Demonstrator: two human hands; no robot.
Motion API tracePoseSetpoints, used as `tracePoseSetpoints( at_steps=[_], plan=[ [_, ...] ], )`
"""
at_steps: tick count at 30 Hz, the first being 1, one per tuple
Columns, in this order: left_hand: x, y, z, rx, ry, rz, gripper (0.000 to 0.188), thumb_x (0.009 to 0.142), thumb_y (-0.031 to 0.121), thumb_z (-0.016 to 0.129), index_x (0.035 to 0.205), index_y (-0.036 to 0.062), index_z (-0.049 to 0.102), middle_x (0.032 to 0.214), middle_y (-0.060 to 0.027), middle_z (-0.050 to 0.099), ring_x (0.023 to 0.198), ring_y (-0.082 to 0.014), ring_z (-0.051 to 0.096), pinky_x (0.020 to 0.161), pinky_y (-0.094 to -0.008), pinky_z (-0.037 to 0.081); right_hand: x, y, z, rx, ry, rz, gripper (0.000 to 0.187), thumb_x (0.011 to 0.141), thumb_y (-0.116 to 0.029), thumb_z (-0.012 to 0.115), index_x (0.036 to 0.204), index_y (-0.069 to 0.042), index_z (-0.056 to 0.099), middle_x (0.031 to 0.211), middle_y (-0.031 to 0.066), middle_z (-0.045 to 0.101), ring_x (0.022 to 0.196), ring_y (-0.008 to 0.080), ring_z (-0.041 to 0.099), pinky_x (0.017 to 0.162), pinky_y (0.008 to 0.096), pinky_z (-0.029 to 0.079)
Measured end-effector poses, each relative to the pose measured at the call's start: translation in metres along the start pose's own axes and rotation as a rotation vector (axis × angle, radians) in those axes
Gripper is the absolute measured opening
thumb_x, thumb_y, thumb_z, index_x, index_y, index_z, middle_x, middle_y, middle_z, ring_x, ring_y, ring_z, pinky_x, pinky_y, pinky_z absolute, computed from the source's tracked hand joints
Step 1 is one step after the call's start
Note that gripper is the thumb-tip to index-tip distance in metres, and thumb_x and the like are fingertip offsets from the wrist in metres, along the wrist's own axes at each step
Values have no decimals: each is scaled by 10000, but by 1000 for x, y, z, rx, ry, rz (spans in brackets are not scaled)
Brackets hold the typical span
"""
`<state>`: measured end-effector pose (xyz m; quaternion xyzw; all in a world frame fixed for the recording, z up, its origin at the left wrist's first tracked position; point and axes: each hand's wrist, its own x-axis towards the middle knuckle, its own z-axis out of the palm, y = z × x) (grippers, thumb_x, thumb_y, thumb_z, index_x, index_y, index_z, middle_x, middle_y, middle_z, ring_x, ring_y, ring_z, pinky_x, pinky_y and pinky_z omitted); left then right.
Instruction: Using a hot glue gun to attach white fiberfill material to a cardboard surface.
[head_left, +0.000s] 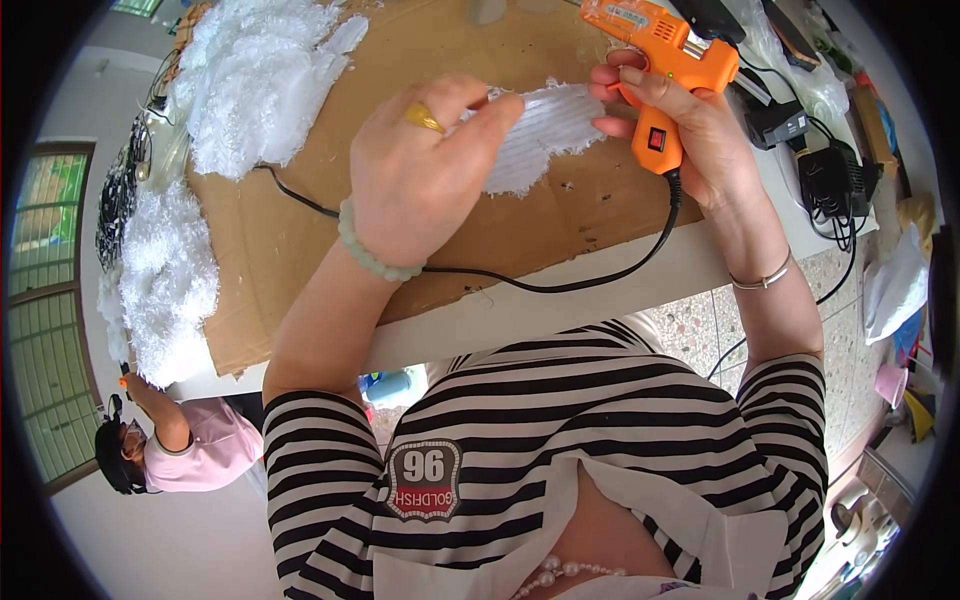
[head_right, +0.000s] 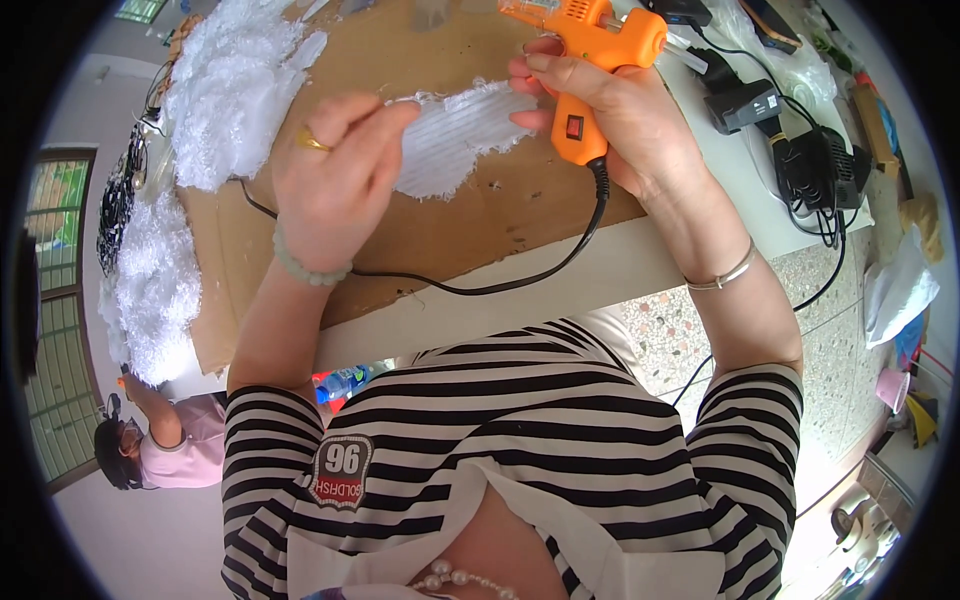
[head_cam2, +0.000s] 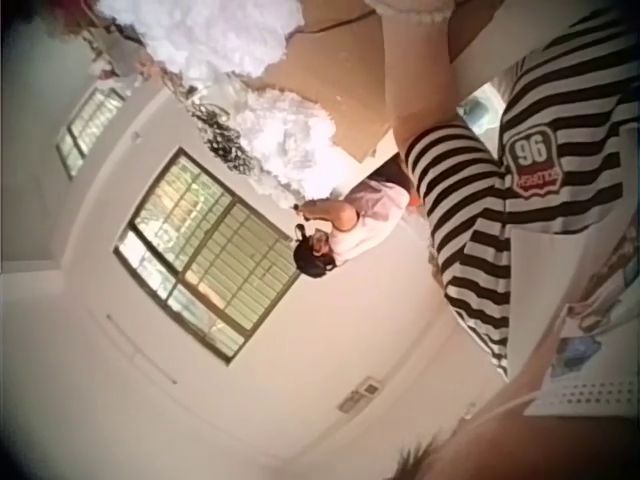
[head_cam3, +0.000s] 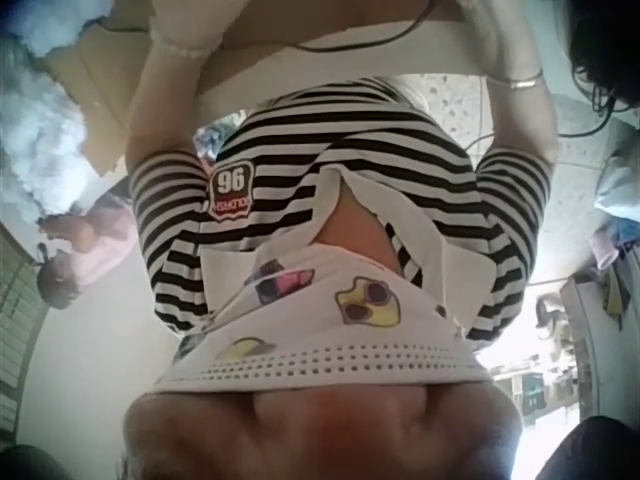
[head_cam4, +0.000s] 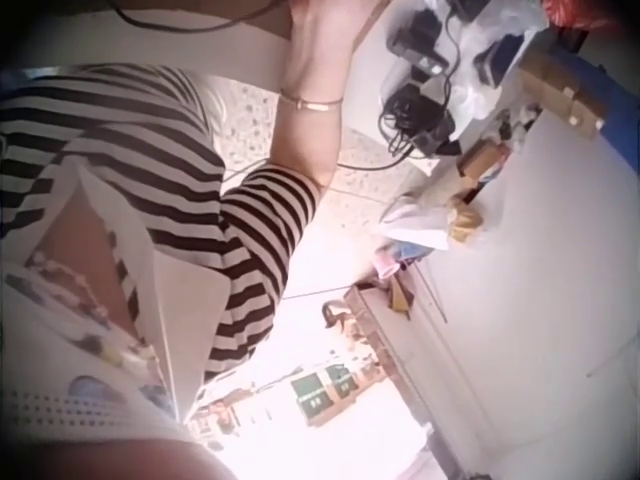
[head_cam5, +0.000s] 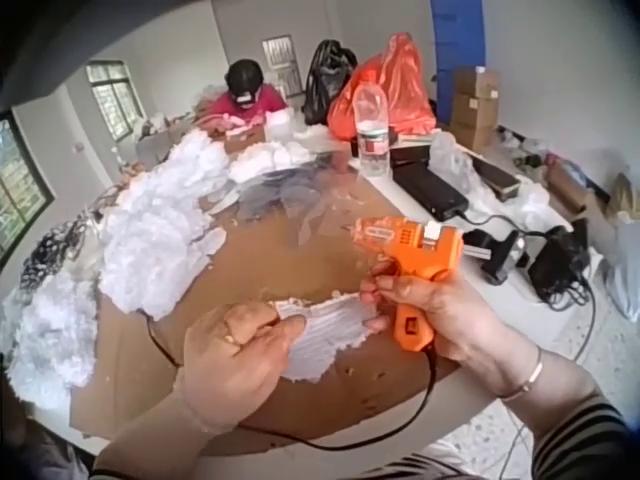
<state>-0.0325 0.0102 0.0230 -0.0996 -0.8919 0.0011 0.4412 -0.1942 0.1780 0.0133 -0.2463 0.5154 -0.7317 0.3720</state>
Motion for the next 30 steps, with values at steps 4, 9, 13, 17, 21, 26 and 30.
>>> tracePoseSetpoints(
  at_steps=[4,9,13,17,21,26,30],
  plan=[
    [0,12,13,90,-107,153,172,617,57,673,777,79,613,751,-8,498,624,-153,486,509,-247,430,-3,-3,-2,12,34,-39,303,867,-121,567,1113,50,521,1031,156,603,977,234,608,764,346,557],
    [-5,16,20,113,-115,196,144,622,67,660,753,81,600,744,-5,476,648,-136,458,494,-248,406,-4,-7,-5,37,23,-64,308,869,-128,567,1115,53,524,1052,165,600,982,247,608,785,351,550],
    [-5,15,21,102,-151,190,147,618,65,657,755,75,604,741,-7,482,652,-141,458,493,-245,403,-4,-10,-9,60,15,-79,303,869,-127,567,1113,50,532,1063,174,599,984,251,609,804,351,544],
    [-10,15,23,60,-283,145,122,658,84,626,776,55,617,750,-13,522,682,-152,484,544,-255,427,-6,-13,-10,66,19,-71,306,869,-121,563,1121,49,532,1063,180,601,987,250,610,803,350,544],
    [-15,13,22,17,-401,109,131,695,106,593,804,43,629,785,-14,566,726,-161,514,611,-277,446,-7,-13,-9,51,63,-69,318,869,-115,558,1137,54,525,1069,182,602,993,255,608,801,350,545],
    [-17,11,23,-41,-431,79,161,700,111,595,836,41,645,815,-22,586,737,-163,519,623,-287,448,-8,-15,-8,36,82,-63,343,870,-126,552,1153,63,511,1076,182,598,1008,263,600,786,348,552],
    [-20,10,22,-59,-413,73,165,696,110,605,837,41,657,831,-28,595,732,-162,512,618,-285,443,-8,-15,-4,17,62,-61,359,870,-143,554,1159,63,505,1084,192,590,1018,273,592,782,345,553]
  ],
)
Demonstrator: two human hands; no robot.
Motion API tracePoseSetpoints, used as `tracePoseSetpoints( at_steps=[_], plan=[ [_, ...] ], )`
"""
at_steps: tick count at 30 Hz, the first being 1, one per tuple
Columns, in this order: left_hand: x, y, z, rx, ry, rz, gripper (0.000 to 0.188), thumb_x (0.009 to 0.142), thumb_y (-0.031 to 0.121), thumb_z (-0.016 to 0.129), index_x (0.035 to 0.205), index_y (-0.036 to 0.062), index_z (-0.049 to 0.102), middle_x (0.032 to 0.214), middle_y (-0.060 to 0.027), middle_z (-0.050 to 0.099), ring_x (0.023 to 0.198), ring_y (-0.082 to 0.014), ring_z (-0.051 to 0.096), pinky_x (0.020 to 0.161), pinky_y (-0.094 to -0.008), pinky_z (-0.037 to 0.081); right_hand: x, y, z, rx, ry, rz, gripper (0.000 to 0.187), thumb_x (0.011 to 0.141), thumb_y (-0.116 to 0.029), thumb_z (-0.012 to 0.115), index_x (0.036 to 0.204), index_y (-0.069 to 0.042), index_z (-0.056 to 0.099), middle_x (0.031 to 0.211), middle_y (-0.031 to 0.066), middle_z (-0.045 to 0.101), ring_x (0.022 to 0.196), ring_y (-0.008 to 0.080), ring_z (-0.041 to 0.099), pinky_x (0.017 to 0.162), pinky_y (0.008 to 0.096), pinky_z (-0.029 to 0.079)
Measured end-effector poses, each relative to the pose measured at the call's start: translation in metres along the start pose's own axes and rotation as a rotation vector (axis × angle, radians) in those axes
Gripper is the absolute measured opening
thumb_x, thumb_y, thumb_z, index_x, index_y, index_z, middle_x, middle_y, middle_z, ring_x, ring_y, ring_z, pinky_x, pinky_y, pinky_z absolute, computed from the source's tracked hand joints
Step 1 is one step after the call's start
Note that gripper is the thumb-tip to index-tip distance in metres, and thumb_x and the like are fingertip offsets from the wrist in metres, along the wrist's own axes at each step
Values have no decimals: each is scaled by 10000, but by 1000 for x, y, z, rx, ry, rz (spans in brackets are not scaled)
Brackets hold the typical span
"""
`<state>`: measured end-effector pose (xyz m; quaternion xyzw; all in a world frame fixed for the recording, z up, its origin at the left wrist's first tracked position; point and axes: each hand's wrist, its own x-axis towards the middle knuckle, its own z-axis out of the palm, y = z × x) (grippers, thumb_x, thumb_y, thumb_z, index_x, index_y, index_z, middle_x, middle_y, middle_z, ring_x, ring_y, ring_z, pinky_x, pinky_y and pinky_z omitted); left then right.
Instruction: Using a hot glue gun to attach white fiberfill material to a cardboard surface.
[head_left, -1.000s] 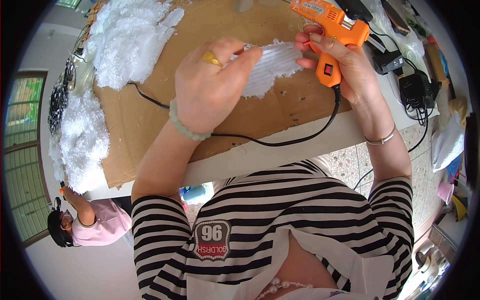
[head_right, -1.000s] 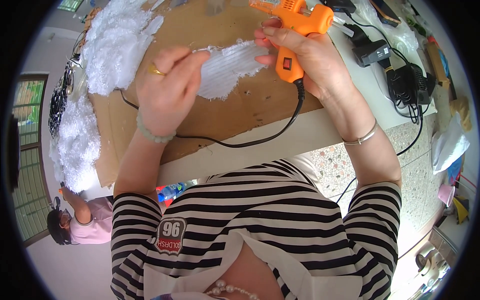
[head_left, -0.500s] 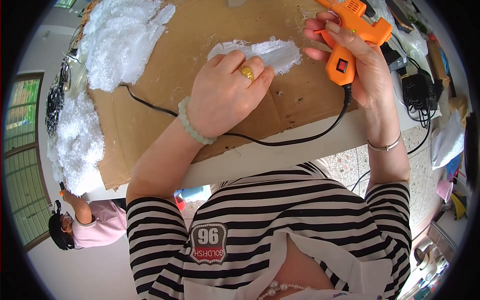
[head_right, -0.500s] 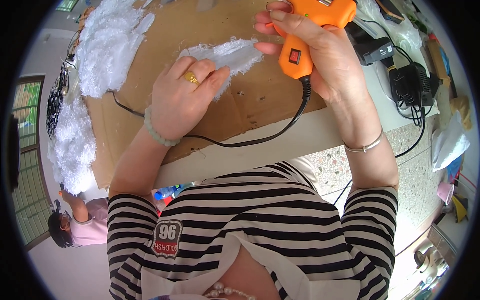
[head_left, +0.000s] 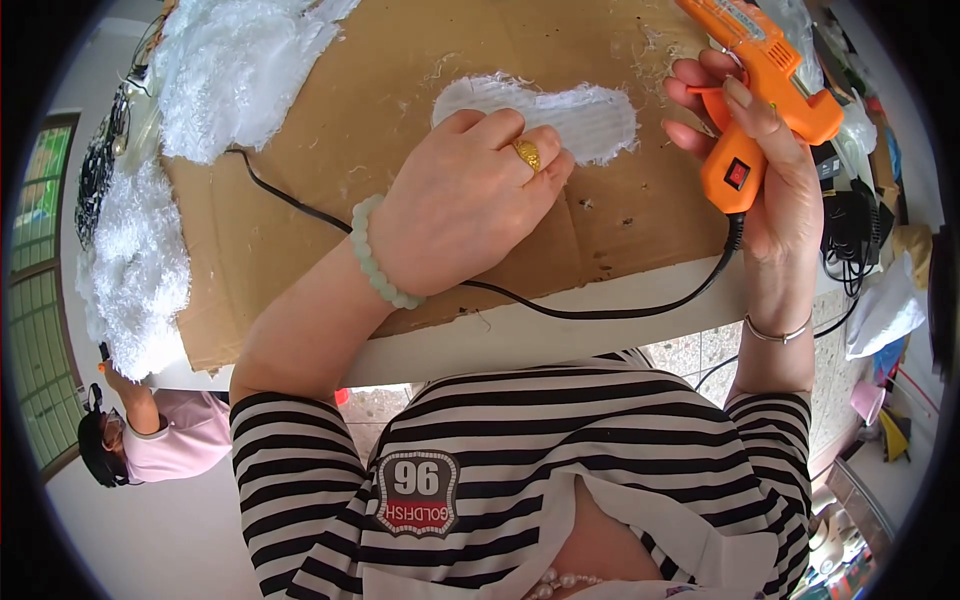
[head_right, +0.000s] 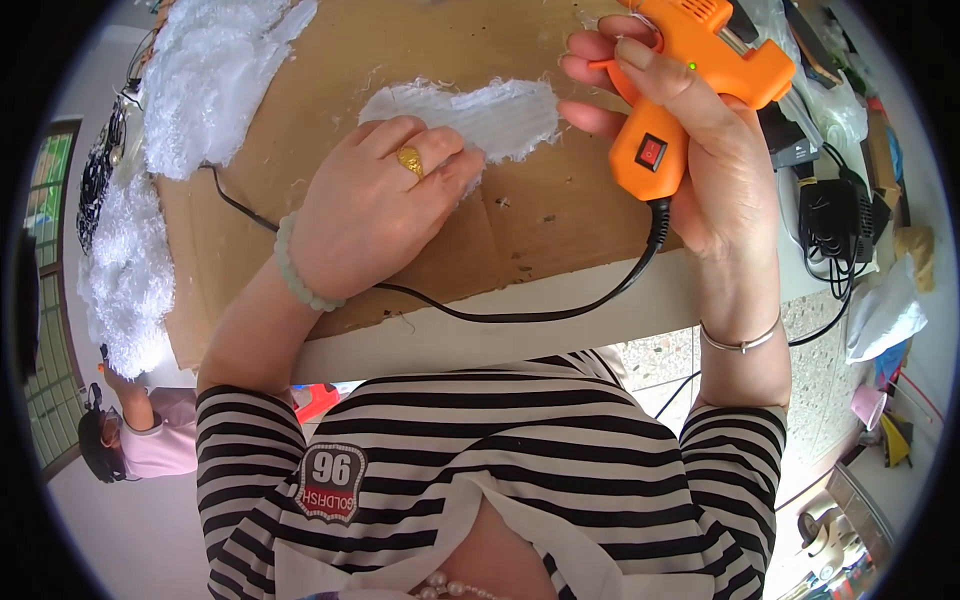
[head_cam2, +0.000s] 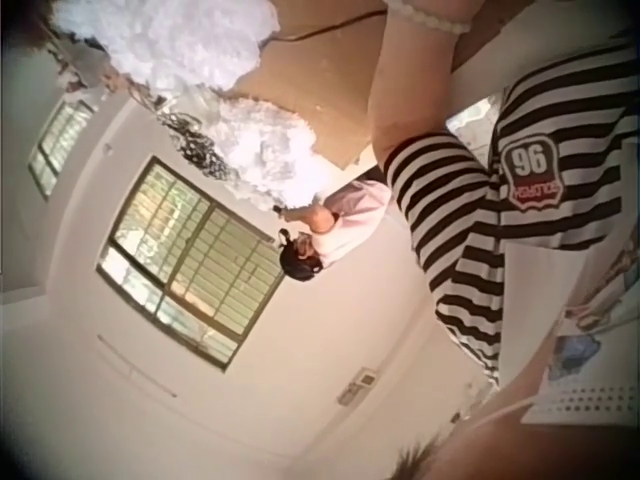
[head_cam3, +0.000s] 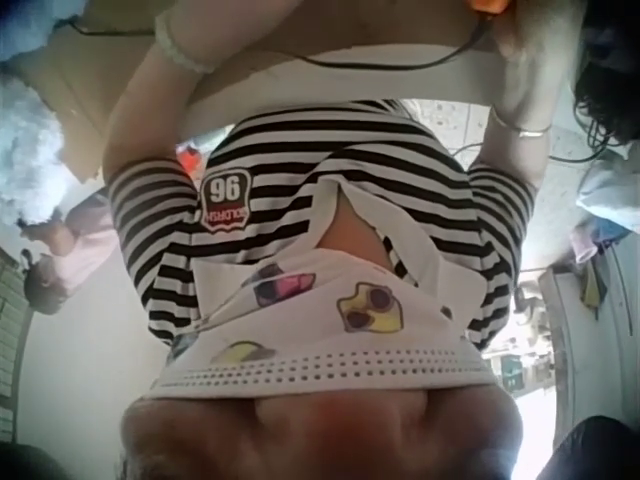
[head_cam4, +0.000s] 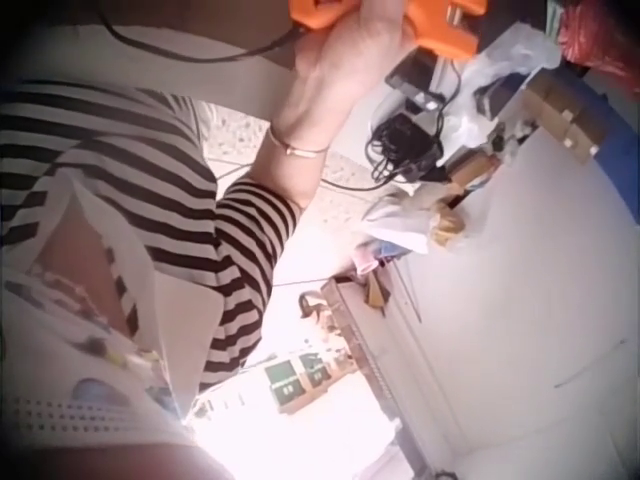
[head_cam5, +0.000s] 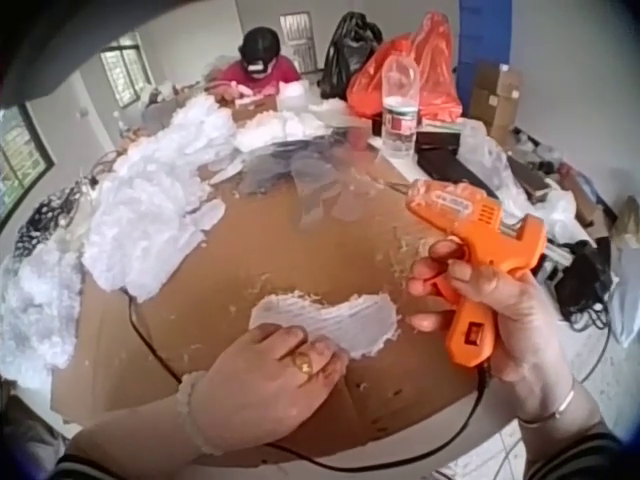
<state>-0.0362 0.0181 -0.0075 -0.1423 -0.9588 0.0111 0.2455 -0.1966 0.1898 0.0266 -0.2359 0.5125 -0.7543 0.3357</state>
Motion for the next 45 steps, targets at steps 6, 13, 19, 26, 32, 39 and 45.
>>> tracePoseSetpoints(
  at_steps=[6,13,19,26,32,39,45],
  plan=[
    [2,-1,-13,6,-70,-21,263,662,85,586,919,29,607,866,-40,556,765,-194,530,679,-312,468,0,2,5,13,54,29,306,845,-127,586,1097,40,542,1008,170,618,948,245,617,748,354,554],
    [-2,-1,-14,4,-98,-34,228,678,78,594,895,14,617,848,-46,548,753,-188,523,662,-306,466,-1,3,9,-29,59,68,335,846,-140,578,1116,53,533,1011,167,618,949,247,616,751,350,555],
    [-1,3,-11,40,-2,48,204,660,78,615,851,7,624,799,-36,517,710,-169,493,619,-287,447,-2,2,10,-54,84,72,348,848,-144,574,1127,60,530,1012,170,619,953,251,615,757,350,556],
    [0,2,-14,23,-115,20,242,650,92,605,879,12,618,816,-33,519,721,-167,490,635,-286,450,-1,4,8,-40,72,69,341,848,-140,574,1122,59,530,1009,173,618,947,253,618,753,352,556],
    [-1,2,-16,-22,-174,-16,260,667,88,592,916,16,605,846,-38,534,757,-180,518,683,-300,468,1,4,9,-29,59,64,329,843,-137,586,1101,59,533,1015,174,611,941,250,618,760,366,551],
    [0,2,-13,-27,-149,-25,256,662,83,598,909,16,605,855,-44,534,763,-183,523,692,-304,470,5,9,2,-28,15,80,352,853,-133,566,1146,55,517,1045,178,604,983,271,606,816,387,538],
    [-1,1,-11,-10,-117,-13,281,665,84,597,940,30,615,856,-47,532,764,-192,528,684,-305,470,7,14,3,-19,3,105,322,860,-117,554,1137,46,527,1028,171,612,970,267,611,843,402,525]
  ],
)
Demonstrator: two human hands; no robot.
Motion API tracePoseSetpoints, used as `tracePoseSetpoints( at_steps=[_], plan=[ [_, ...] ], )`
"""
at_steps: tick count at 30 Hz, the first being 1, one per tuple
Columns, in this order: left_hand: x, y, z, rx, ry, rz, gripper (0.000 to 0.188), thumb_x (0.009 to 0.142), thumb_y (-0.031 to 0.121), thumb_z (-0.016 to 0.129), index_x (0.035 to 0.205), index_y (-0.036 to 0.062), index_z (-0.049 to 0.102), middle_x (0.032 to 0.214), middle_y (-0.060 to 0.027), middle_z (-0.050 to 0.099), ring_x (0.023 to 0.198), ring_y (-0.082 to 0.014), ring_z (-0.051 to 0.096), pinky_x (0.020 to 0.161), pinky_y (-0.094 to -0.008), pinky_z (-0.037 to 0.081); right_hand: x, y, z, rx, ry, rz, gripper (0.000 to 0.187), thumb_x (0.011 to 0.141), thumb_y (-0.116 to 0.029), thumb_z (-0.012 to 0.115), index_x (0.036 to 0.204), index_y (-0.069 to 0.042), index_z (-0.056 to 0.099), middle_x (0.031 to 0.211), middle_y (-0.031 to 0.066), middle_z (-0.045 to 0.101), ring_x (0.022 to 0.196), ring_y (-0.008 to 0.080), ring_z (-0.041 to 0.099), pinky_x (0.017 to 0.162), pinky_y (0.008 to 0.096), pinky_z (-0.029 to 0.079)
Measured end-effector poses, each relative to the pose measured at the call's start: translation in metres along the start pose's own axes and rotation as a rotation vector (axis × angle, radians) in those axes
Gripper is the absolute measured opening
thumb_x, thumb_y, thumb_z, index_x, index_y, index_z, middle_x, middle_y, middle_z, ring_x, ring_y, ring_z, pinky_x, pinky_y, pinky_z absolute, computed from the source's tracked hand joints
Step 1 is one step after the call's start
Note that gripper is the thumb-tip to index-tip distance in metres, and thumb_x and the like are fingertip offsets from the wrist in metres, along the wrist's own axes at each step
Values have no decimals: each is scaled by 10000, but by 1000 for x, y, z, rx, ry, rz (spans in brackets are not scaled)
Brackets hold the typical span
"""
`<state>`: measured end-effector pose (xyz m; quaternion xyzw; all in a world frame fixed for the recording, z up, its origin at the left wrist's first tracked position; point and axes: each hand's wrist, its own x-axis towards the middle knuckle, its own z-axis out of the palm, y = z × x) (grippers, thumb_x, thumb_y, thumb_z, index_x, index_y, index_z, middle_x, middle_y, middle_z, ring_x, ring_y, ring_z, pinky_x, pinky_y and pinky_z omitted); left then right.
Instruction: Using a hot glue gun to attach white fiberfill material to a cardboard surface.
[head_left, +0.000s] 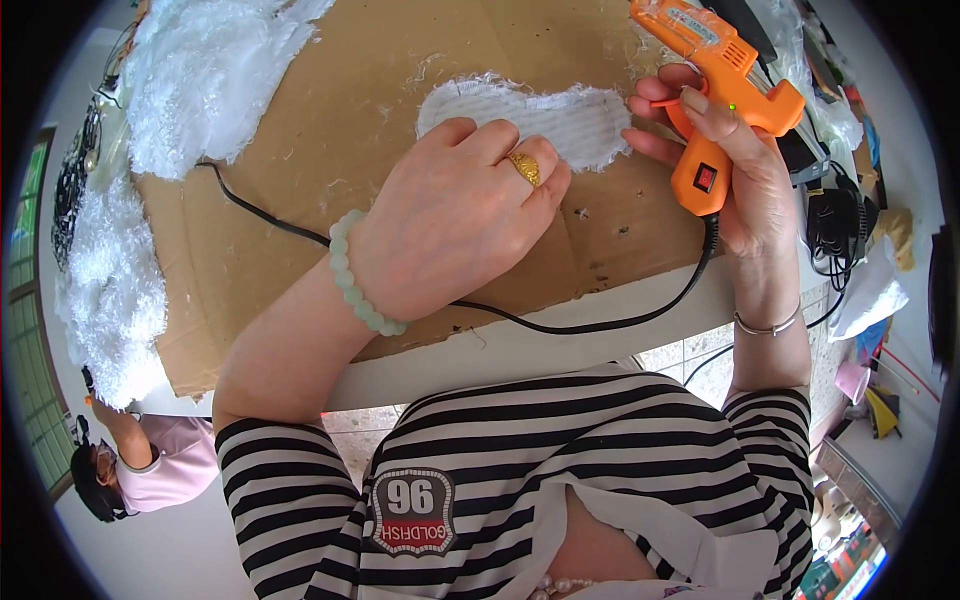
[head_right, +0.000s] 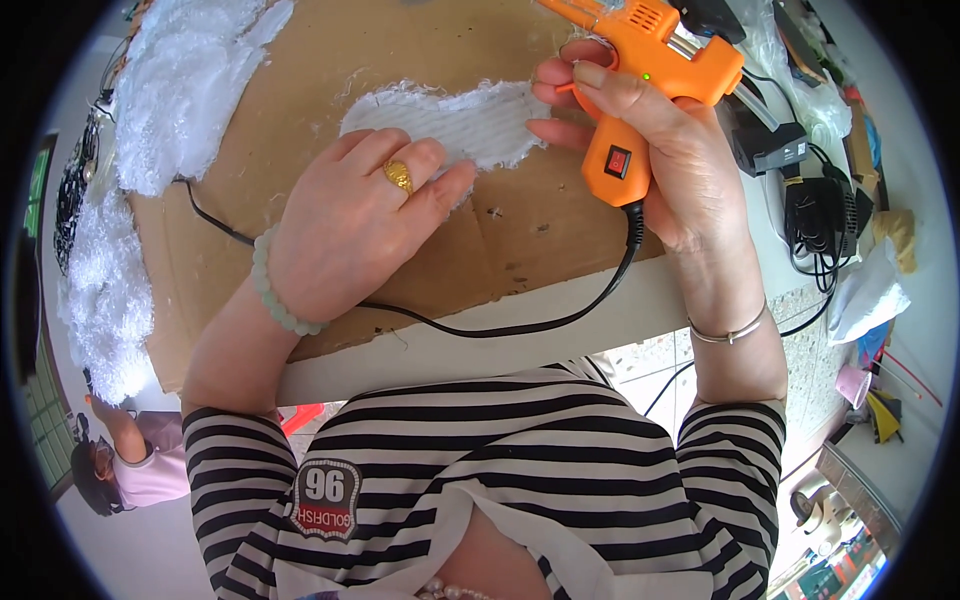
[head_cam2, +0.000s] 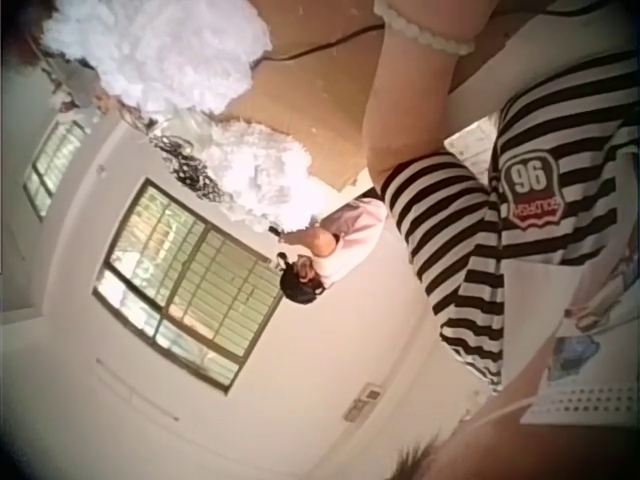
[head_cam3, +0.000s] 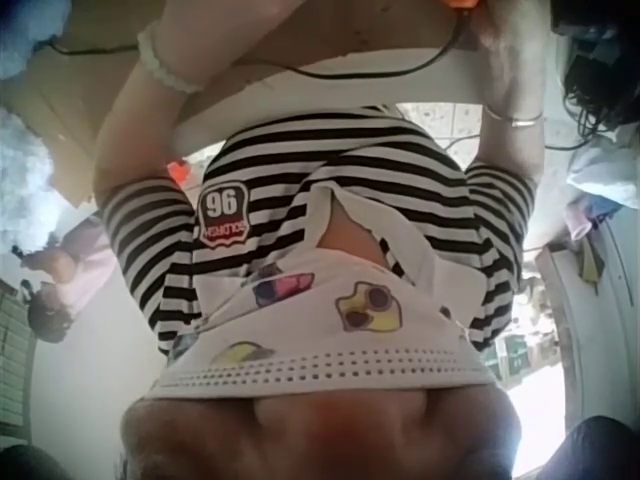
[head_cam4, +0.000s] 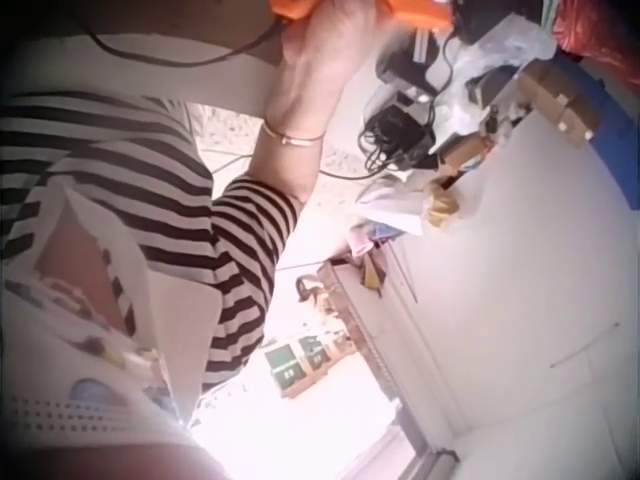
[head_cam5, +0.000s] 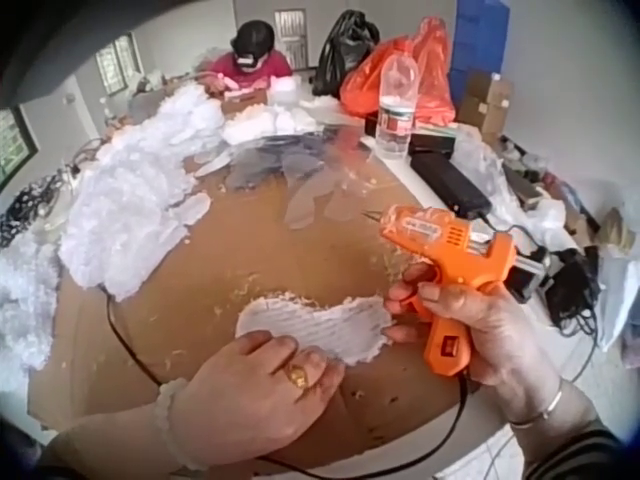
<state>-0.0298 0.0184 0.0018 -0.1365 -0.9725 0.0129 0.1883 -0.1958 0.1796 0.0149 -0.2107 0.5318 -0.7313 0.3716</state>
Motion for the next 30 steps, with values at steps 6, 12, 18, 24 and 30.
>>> tracePoseSetpoints(
  at_steps=[6,12,18,24,30],
  plan=[
    [-2,-2,-2,-41,-36,-13,302,675,89,591,972,36,610,852,-58,550,771,-204,542,690,-312,473,2,4,1,-4,-6,19,323,858,-123,559,1134,42,529,1030,169,611,973,262,608,861,415,515],
    [-2,0,-2,-47,-12,-5,291,678,89,588,963,31,606,826,-55,558,775,-210,554,698,-316,475,2,9,0,23,-82,-10,346,856,-140,562,1141,49,512,1046,170,597,989,257,596,912,442,481],
    [-3,0,-2,-41,-25,-6,299,666,81,589,960,28,603,826,-56,567,770,-209,556,697,-316,478,1,12,7,4,-153,-21,350,860,-153,554,1140,50,499,1040,172,589,989,254,593,938,467,458],
    [-4,0,-4,-20,-9,-4,302,661,76,592,959,32,607,827,-57,570,762,-202,552,653,-296,484,2,12,7,-4,-158,-2,356,862,-154,548,1147,50,492,1044,172,586,996,251,587,943,471,452],
    [-4,-1,-5,-35,-25,0,281,661,93,595,936,39,616,819,-48,572,747,-184,549,598,-276,487,2,12,6,14,-158,-1,333,862,-151,548,1136,34,500,1037,156,589,966,233,595,954,482,439]
  ],
)
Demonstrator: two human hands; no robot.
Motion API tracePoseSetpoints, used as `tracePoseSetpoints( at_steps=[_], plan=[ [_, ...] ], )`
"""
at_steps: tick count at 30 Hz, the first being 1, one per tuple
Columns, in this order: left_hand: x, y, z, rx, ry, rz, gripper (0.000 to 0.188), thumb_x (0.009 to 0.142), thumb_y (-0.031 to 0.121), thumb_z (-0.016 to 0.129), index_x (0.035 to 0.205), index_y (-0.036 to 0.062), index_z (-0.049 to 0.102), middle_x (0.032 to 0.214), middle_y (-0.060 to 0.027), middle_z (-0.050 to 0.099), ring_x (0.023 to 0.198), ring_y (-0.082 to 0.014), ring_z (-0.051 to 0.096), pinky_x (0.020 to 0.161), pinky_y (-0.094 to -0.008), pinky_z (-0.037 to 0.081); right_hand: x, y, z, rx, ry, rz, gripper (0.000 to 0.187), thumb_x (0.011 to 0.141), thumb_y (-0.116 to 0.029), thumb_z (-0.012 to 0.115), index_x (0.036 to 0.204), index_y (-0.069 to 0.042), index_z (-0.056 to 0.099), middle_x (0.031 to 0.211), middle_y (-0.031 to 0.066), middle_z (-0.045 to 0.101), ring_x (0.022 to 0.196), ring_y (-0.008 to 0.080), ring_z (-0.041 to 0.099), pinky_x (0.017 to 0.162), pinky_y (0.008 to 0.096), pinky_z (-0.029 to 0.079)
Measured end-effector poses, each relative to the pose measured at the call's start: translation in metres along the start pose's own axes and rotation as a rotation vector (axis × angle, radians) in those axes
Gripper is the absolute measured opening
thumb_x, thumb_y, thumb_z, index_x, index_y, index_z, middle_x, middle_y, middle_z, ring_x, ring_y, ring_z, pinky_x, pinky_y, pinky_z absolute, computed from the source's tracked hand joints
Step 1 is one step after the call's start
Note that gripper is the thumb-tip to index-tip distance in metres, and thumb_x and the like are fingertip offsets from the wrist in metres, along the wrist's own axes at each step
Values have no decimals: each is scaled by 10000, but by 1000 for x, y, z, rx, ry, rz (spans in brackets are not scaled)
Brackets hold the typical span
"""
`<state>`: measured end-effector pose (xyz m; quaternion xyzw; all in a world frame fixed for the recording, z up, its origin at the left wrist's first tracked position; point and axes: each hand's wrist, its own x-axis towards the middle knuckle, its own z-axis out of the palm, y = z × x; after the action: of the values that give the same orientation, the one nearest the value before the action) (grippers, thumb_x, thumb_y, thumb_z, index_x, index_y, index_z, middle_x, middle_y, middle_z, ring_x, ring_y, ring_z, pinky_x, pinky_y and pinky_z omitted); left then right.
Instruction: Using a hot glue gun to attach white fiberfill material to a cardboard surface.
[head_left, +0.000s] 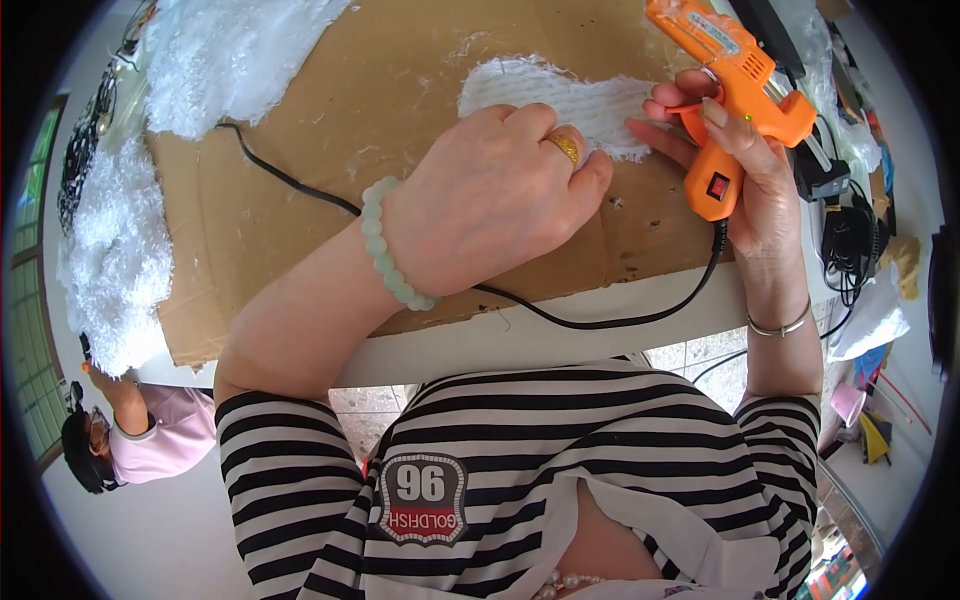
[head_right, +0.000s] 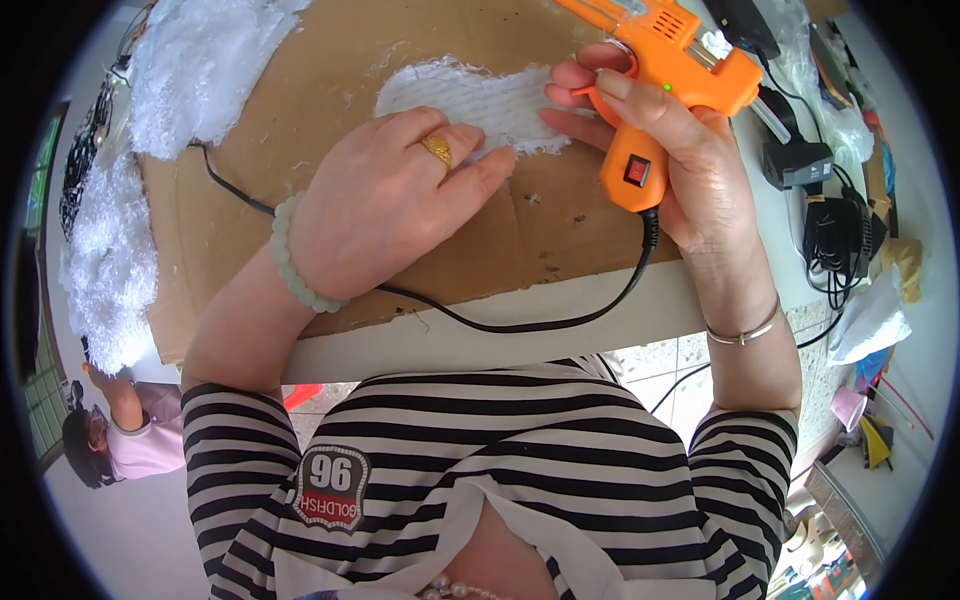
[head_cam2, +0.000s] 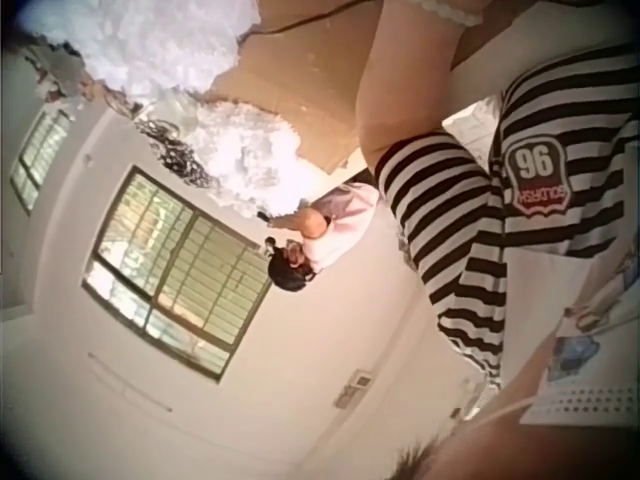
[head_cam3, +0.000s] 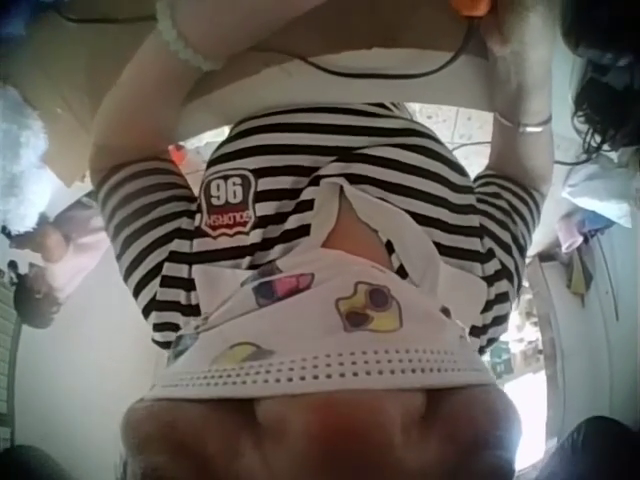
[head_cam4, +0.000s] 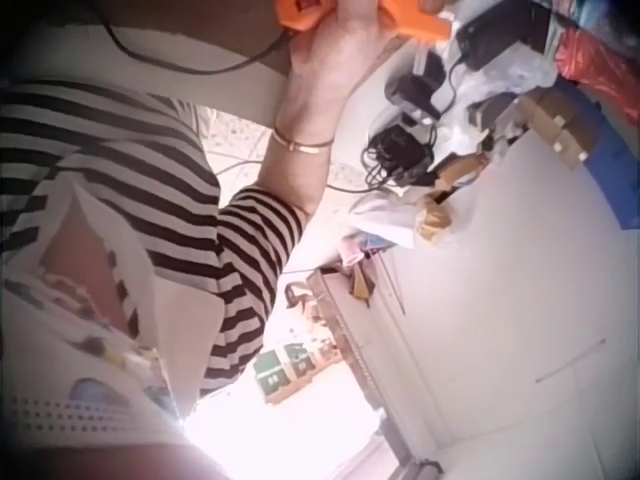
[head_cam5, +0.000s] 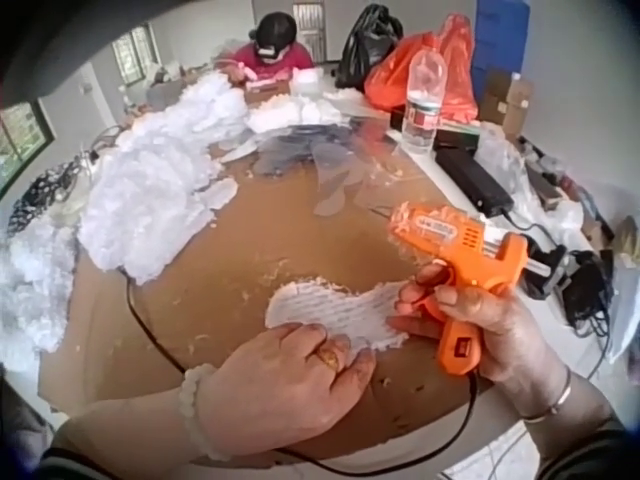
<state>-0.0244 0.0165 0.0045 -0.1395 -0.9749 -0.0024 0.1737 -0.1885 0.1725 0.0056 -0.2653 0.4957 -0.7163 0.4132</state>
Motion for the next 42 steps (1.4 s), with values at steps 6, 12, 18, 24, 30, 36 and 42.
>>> tracePoseSetpoints(
  at_steps=[6,12,18,24,30,36,42],
  plan=[
    [-2,1,0,29,-7,7,273,655,105,592,918,35,616,806,-46,580,724,-168,543,550,-262,484,1,2,0,4,-12,32,318,859,-141,553,1126,26,508,1034,148,591,967,239,593,957,512,425],
    [-2,2,-1,32,-23,9,267,669,116,576,918,27,615,789,-58,589,702,-170,536,541,-263,479,1,1,-2,19,-5,34,298,860,-129,551,1111,27,515,1030,153,594,969,249,592,950,515,430],
    [-3,3,-1,10,-2,13,266,664,115,582,910,20,615,799,-71,598,701,-177,543,545,-274,484,2,-4,-8,9,4,-21,302,859,-121,552,1122,24,516,1030,161,599,980,256,593,939,512,442],
    [-5,3,-3,20,-50,17,259,671,110,582,910,17,617,779,-74,593,691,-180,545,559,-277,492,-3,-9,-4,-107,26,-139,340,880,-164,534,1157,29,496,1055,185,589,995,279,587,889,485,486],
    [-7,4,-1,21,-22,20,247,688,105,573,914,17,622,756,-64,590,693,-175,547,562,-273,495,-23,-18,7,-272,-102,-167,449,876,-262,561,1192,40,461,1083,210,567,993,294,584,724,375,556],
    [-8,5,-3,10,-42,13,222,692,98,569,892,19,622,716,-58,577,703,-177,558,552,-274,494,-47,-21,7,-626,-75,-23,434,834,-310,649,1109,9,546,993,129,619,866,197,617,675,305,520],
    [-8,4,-1,-1,0,28,198,689,86,574,869,20,620,666,-58,567,684,-182,564,530,-280,490,-46,-25,7,-781,-88,111,358,837,-287,657,1049,-11,574,914,91,646,812,138,589,705,270,475]
  ],
)
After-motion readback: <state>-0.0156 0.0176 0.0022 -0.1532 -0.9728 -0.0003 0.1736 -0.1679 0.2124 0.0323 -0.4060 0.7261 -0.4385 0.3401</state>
